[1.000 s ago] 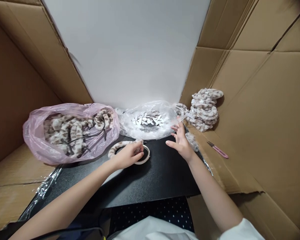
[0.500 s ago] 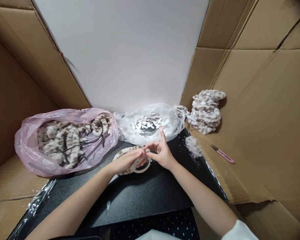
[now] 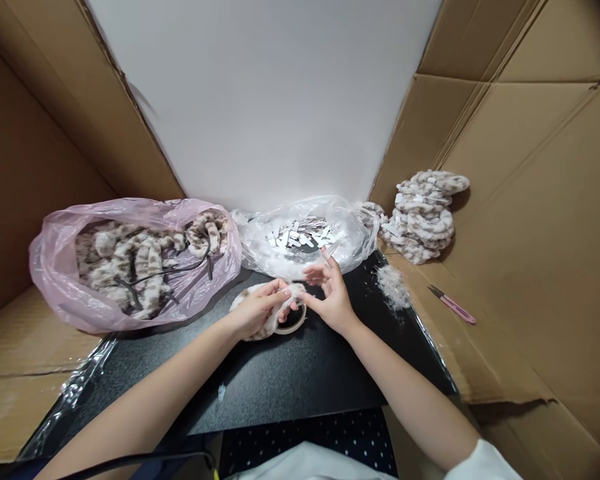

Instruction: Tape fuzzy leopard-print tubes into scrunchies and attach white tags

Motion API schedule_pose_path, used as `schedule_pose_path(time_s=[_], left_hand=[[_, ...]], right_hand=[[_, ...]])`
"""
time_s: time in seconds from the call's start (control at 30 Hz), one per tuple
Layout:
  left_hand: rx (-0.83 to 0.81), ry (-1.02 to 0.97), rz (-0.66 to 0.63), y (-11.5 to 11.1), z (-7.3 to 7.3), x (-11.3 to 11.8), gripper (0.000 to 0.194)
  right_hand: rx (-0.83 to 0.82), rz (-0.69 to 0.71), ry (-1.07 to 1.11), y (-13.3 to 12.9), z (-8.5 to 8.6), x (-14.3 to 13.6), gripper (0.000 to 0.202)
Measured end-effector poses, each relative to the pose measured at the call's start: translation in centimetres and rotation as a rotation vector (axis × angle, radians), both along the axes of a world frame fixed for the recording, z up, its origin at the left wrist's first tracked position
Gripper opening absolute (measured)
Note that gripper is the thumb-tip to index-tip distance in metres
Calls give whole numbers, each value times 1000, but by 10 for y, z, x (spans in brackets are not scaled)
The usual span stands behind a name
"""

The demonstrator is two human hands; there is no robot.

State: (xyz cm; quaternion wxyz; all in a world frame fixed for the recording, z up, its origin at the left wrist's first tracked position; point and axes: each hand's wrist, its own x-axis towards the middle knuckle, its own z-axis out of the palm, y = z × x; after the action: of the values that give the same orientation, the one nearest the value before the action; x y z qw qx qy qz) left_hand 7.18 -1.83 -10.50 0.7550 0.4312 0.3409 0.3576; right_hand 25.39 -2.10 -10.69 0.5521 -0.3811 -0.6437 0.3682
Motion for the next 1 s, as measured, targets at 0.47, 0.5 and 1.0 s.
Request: schedule_pose_path(time_s=[0.47,0.5,1.0], left_hand=[[-57,-63,202,-4,5,11,30],[-48,-61,208,-4,4,12,29],[-88,26,364,-13,-3,19,42]], right_hand=[[-199,161,-126,-18,23,1,20],[-194,130,-128,-19,19,-4,19],[-208,-154,-145,-23,3,-16,29]])
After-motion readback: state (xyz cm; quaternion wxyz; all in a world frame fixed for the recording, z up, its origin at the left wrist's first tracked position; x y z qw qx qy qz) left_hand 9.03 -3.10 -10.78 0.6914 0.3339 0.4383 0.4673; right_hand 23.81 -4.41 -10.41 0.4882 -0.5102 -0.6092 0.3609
